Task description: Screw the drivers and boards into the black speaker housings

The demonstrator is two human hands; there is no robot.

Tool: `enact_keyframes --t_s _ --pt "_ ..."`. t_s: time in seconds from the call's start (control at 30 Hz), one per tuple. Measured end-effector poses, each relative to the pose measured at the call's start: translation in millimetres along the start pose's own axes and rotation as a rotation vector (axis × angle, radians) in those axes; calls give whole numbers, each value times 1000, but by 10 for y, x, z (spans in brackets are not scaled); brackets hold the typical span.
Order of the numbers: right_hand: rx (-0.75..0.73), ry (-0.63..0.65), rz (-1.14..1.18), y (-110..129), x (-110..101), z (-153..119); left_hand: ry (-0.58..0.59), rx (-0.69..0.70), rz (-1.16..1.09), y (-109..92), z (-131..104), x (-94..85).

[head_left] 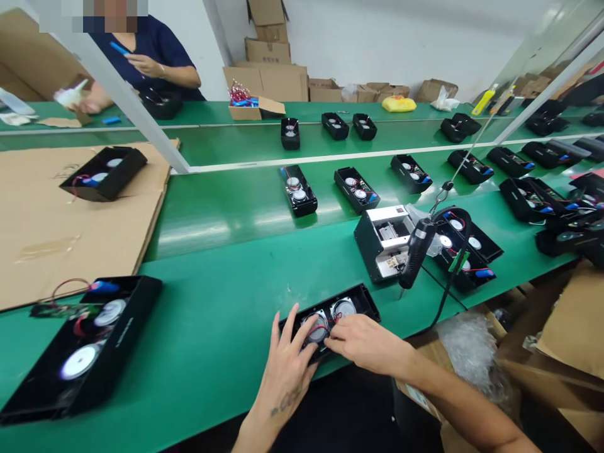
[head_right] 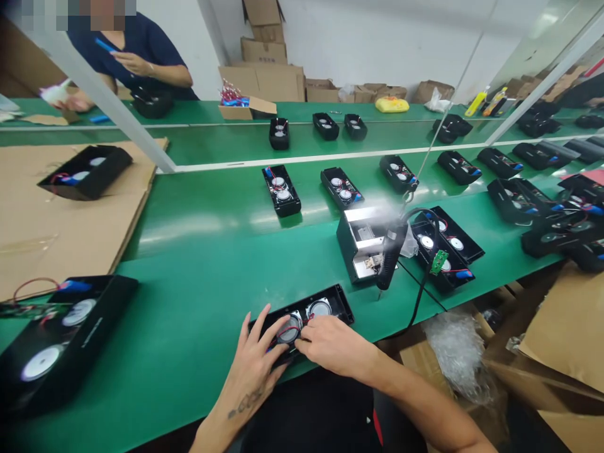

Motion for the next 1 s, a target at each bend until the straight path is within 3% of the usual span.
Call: enact_keyframes --t_s 0.1,0.3,0.5,0.6,0.8,1.0 --pt "-16 31 74 -38 -18 -11 38 1 33 -48 4 -7" --pt "25 18 161 -11 28 -54 0 17 130 -187 0 -12" --pt "33 55 181 20 95 -97 10 10 -53 -110 163 -16" --pt "82 97 242 -62 11 21 84 -11 -164 8 346 -87" --pt "214 212 394 -416 -221 362 389 -62 -277 259 765 -267" --pt "262 185 365 -458 -233 474 424 -89 -300 336 897 -300"
Point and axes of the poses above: each hand's wrist, its own z-axis towards the middle knuckle, its own x-axis out of the palm, y = z × x, the point moved 1 cm from there along z, towards the middle knuckle, and after that the axes turned 14 degrees about -x, right-handed, at the moved point
